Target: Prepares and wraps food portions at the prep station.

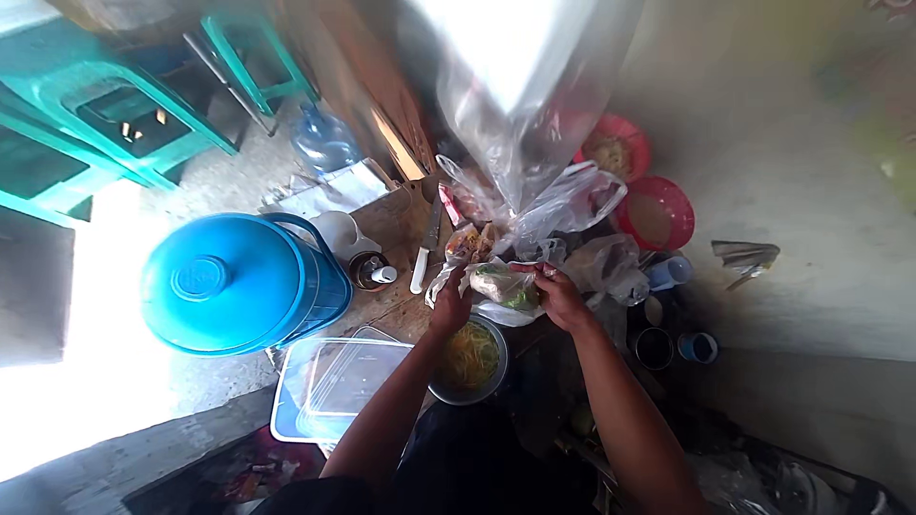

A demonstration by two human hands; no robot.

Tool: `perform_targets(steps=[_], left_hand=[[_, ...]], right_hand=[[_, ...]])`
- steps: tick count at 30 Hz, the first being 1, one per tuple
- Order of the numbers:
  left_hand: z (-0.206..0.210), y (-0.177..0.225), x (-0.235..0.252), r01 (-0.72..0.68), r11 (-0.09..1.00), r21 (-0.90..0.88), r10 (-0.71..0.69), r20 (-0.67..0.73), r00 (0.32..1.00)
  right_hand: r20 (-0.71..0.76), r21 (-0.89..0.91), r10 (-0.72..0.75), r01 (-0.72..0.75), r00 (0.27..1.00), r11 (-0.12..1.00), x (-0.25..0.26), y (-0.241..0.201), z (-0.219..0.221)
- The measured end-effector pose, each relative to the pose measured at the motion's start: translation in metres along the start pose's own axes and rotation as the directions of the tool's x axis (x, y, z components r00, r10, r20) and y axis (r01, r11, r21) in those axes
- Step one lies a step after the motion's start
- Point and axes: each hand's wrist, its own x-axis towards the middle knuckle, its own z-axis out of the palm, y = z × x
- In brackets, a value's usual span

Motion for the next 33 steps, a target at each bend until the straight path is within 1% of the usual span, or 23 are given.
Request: perform_targets(steps=[2, 3, 4, 6, 7, 8, 11, 14, 16, 17, 21, 24, 25, 26, 27, 28, 29, 30, 31, 33], left_hand=[[-0.003, 0.007, 0.0, 0.02, 0.998, 0.054, -0.02, 0.002, 1.0], [-0.006, 0.012, -0.001, 0.052, 0.993, 0.104, -0.055, 0.024, 0.998], [-0.009, 0.014, -0.001, 0.083, 0.985, 0.151, -0.092, 0.054, 0.994], [-0.014, 0.015, -0.001, 0.126, 0.965, 0.23, -0.159, 0.132, 0.978], [-0.015, 0.013, -0.001, 0.121, 0.959, 0.258, -0.164, 0.153, 0.974], [-0.015, 0.011, -0.002, 0.103, 0.953, 0.285, -0.154, 0.165, 0.974], [-0.016, 0.008, -0.006, 0.033, 0.93, 0.365, -0.094, 0.151, 0.984], [-0.018, 0.008, -0.007, -0.004, 0.931, 0.364, -0.053, 0.146, 0.988], [-0.016, 0.005, -0.003, 0.007, 0.946, 0.323, -0.05, 0.124, 0.991], [-0.014, 0.004, 0.001, 0.029, 0.944, 0.33, -0.071, 0.115, 0.991], [-0.002, 0.004, 0.022, 0.145, 0.87, 0.471, -0.222, 0.112, 0.969], [0.0, 0.01, 0.027, 0.147, 0.843, 0.518, -0.258, 0.149, 0.955], [-0.001, 0.014, 0.025, 0.13, 0.857, 0.499, -0.24, 0.163, 0.957], [-0.002, 0.017, 0.021, 0.099, 0.884, 0.457, -0.188, 0.154, 0.97], [-0.003, 0.02, 0.016, 0.052, 0.913, 0.404, -0.107, 0.114, 0.988], [-0.004, 0.024, 0.009, -0.005, 0.942, 0.336, -0.013, 0.049, 0.999], [-0.006, 0.026, 0.002, -0.078, 0.963, 0.258, 0.09, -0.033, 0.995], [-0.009, 0.029, -0.004, -0.143, 0.973, 0.182, 0.164, -0.108, 0.981], [-0.014, 0.032, -0.009, -0.185, 0.977, 0.104, 0.201, -0.174, 0.964], [-0.024, 0.045, -0.016, -0.194, 0.981, -0.027, 0.178, -0.287, 0.941]], right_hand=[[-0.039, -0.113, -0.031, 0.027, 0.999, 0.993, 0.002, -0.002, 0.007], [-0.069, -0.215, -0.044, 0.028, 0.997, 0.976, 0.003, 0.0, 0.011], [-0.111, -0.336, -0.057, 0.016, 0.992, 0.942, 0.003, 0.002, 0.015], [-0.196, -0.566, -0.092, -0.036, 0.976, 0.823, 0.007, 0.011, 0.024], [-0.233, -0.636, -0.103, -0.071, 0.967, 0.768, 0.009, 0.017, 0.027], [-0.285, -0.668, -0.107, -0.118, 0.953, 0.734, 0.01, 0.024, 0.03], [-0.444, -0.646, -0.066, -0.268, 0.894, 0.715, 0.01, 0.035, 0.034], [-0.505, -0.584, -0.004, -0.338, 0.863, 0.738, 0.007, 0.037, 0.034], [-0.498, -0.576, -0.008, -0.324, 0.867, 0.75, 0.006, 0.033, 0.035], [-0.486, -0.586, -0.011, -0.317, 0.874, 0.746, 0.005, 0.03, 0.036], [-0.415, -0.65, -0.014, -0.286, 0.91, 0.704, 0.005, 0.017, 0.049], [-0.399, -0.675, -0.017, -0.281, 0.917, 0.683, 0.005, 0.019, 0.053], [-0.405, -0.673, -0.013, -0.289, 0.914, 0.681, 0.003, 0.02, 0.053], [-0.411, -0.67, -0.012, -0.293, 0.912, 0.682, 0.001, 0.02, 0.053], [-0.421, -0.661, -0.016, -0.295, 0.907, 0.69, -0.002, 0.02, 0.052], [-0.431, -0.651, -0.027, -0.29, 0.902, 0.702, -0.005, 0.018, 0.052], [-0.445, -0.639, -0.044, -0.283, 0.895, 0.715, -0.01, 0.014, 0.053], [-0.458, -0.628, -0.06, -0.275, 0.887, 0.728, -0.015, 0.007, 0.054], [-0.464, -0.622, -0.077, -0.262, 0.883, 0.738, -0.021, -0.002, 0.054], [-0.462, -0.599, -0.107, -0.221, 0.88, 0.77, -0.031, -0.022, 0.055]])
